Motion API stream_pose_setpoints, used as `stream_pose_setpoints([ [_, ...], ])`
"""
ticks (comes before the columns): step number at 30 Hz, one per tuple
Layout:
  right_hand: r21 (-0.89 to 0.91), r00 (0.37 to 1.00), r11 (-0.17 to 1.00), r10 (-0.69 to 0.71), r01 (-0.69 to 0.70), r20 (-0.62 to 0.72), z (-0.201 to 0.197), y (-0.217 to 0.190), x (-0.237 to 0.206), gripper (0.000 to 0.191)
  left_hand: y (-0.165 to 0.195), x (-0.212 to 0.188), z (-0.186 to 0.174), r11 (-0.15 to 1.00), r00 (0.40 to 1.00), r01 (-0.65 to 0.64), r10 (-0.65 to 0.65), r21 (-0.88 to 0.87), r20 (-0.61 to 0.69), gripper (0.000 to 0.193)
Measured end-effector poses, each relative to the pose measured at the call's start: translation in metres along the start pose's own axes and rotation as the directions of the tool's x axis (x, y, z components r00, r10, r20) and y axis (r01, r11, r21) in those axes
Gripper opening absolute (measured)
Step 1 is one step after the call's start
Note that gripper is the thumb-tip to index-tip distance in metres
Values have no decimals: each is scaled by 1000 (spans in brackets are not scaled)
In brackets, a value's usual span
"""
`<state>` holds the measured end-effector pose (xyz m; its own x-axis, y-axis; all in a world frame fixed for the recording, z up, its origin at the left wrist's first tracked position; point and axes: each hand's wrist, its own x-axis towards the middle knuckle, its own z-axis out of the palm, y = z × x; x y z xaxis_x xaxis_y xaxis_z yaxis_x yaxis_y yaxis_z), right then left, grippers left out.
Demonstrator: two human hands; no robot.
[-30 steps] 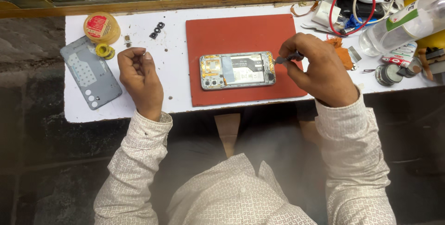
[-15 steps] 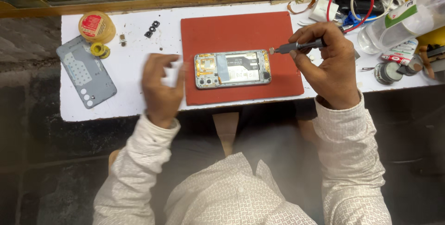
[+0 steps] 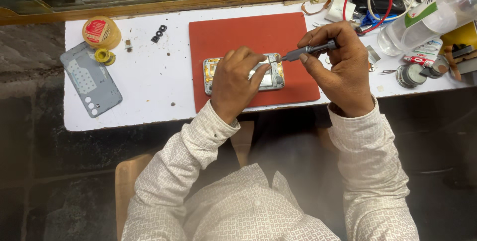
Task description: The person repairs a disassembled Samsung smartphone at a workbench. They flip the phone over, then use a screwdriver to unscrew and pry at internal components, working around the exposed midframe and battery area while small parts and the back cover sit on the bench.
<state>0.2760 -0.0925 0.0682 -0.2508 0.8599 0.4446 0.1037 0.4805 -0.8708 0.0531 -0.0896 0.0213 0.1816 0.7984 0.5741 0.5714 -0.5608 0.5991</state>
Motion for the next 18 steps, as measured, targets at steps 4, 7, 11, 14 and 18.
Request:
stream_pose_setpoints([
  [4, -4, 1000, 1000, 1, -1, 2, 3, 1, 1, 34, 0, 1, 2, 999, 1000, -14, 14, -36, -10, 11],
  [7, -9, 1000, 1000, -11, 11, 17, 4, 2, 1, 33, 0, 0, 1, 999, 1000, -10, 9, -44, -7, 8],
  [11, 6, 1000, 1000, -1, 1, -20, 3, 4, 1, 34, -5, -1, -1, 1000, 1000, -5, 5, -25, -6, 7],
  [14, -75, 998, 997, -17, 12, -66, 3, 9, 2, 34, -19, -9, -12, 1000, 998, 18, -17, 5, -60, 9],
  [18, -268, 995, 963, -51, 25, -89, 2, 23, 10, 32, -53, -35, -51, 971, 966, 219, -202, 96, -158, 13],
])
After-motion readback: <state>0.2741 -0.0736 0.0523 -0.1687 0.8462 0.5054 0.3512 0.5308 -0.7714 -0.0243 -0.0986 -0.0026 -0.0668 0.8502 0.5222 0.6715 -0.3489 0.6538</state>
